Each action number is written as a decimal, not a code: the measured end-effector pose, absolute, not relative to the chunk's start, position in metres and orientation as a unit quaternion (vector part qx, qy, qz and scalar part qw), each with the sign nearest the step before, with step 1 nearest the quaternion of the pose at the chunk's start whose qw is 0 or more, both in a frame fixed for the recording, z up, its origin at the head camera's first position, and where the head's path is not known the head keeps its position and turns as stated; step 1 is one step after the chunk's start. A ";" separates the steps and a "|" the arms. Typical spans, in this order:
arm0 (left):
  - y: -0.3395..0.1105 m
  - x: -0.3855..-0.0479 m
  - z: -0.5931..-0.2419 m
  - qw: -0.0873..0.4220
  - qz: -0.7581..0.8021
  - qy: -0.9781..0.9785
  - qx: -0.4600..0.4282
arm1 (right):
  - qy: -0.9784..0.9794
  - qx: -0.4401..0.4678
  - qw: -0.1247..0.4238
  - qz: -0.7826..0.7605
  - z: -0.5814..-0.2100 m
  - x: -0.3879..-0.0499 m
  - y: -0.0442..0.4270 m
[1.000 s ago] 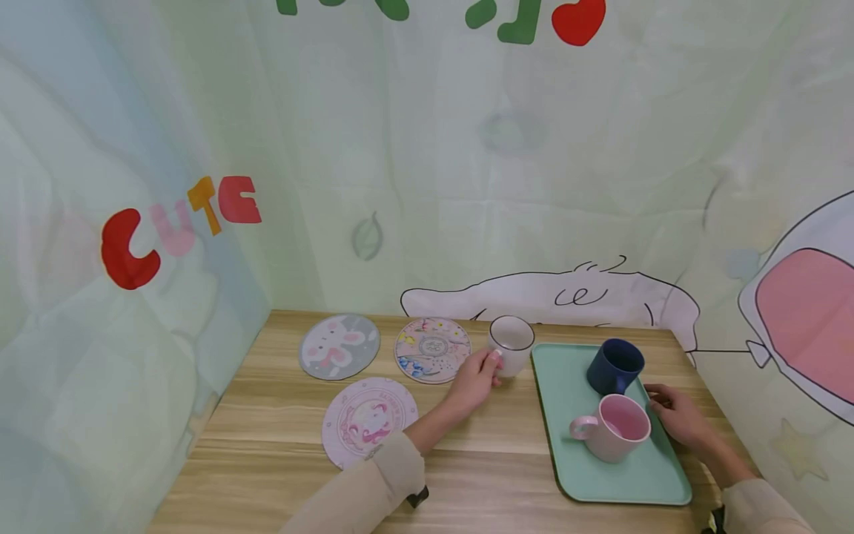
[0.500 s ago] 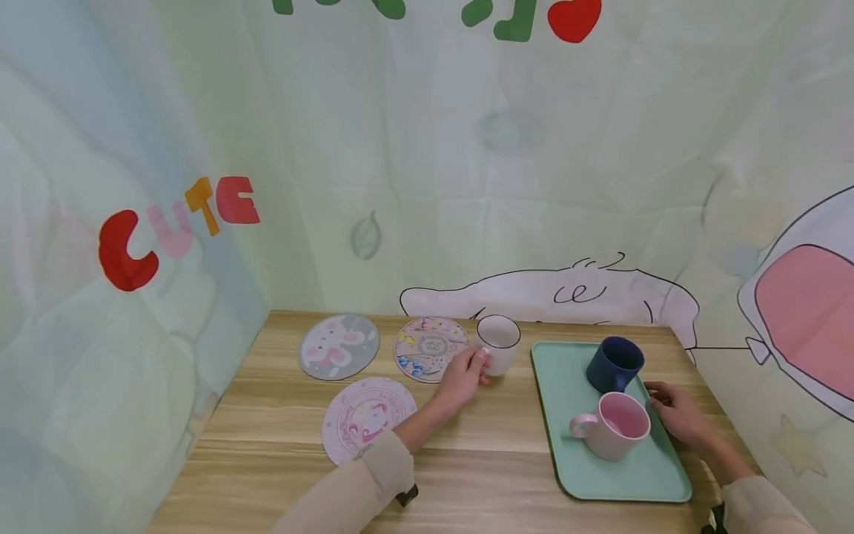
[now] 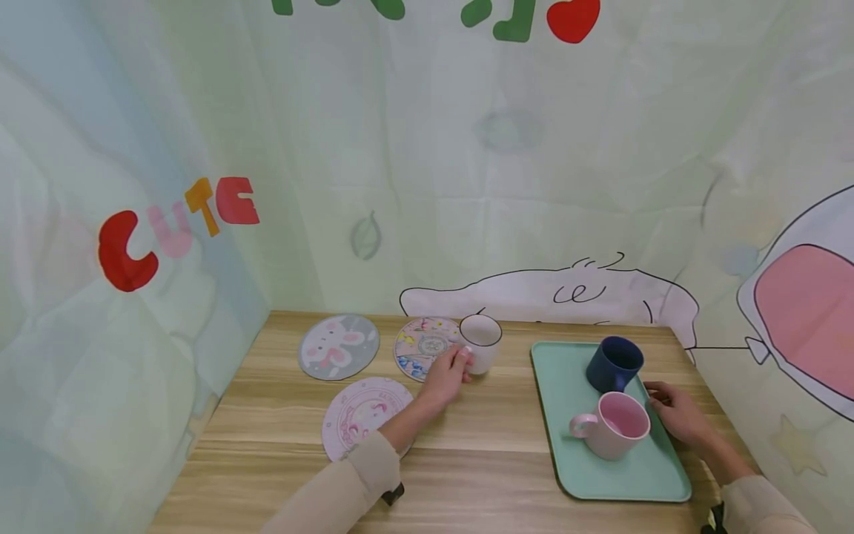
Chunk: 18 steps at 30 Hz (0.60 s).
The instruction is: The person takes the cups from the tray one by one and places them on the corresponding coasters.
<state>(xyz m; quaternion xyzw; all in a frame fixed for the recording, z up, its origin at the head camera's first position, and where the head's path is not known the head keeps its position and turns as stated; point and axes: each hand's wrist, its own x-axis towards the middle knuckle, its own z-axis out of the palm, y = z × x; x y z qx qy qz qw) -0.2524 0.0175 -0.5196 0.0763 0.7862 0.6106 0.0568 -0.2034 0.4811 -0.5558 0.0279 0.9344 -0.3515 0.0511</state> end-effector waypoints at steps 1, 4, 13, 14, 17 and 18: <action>0.016 -0.253 -0.520 0.056 0.613 0.785 0.076 | 0.935 0.028 0.048 -0.351 -0.556 -0.203 0.481; 0.011 -0.255 -0.520 0.054 0.617 0.781 0.074 | 0.936 0.025 0.041 -0.350 -0.557 -0.203 0.481; -0.002 -0.260 -0.523 0.046 0.624 0.776 0.074 | 0.933 0.030 0.049 -0.356 -0.557 -0.204 0.481; -0.003 -0.261 -0.524 0.047 0.625 0.775 0.074 | 0.932 0.032 0.052 -0.357 -0.556 -0.204 0.480; -0.006 -0.262 -0.524 0.046 0.625 0.776 0.073 | 0.933 0.034 0.052 -0.356 -0.556 -0.204 0.480; -0.007 -0.263 -0.524 0.046 0.624 0.776 0.074 | 0.933 0.034 0.051 -0.355 -0.556 -0.204 0.480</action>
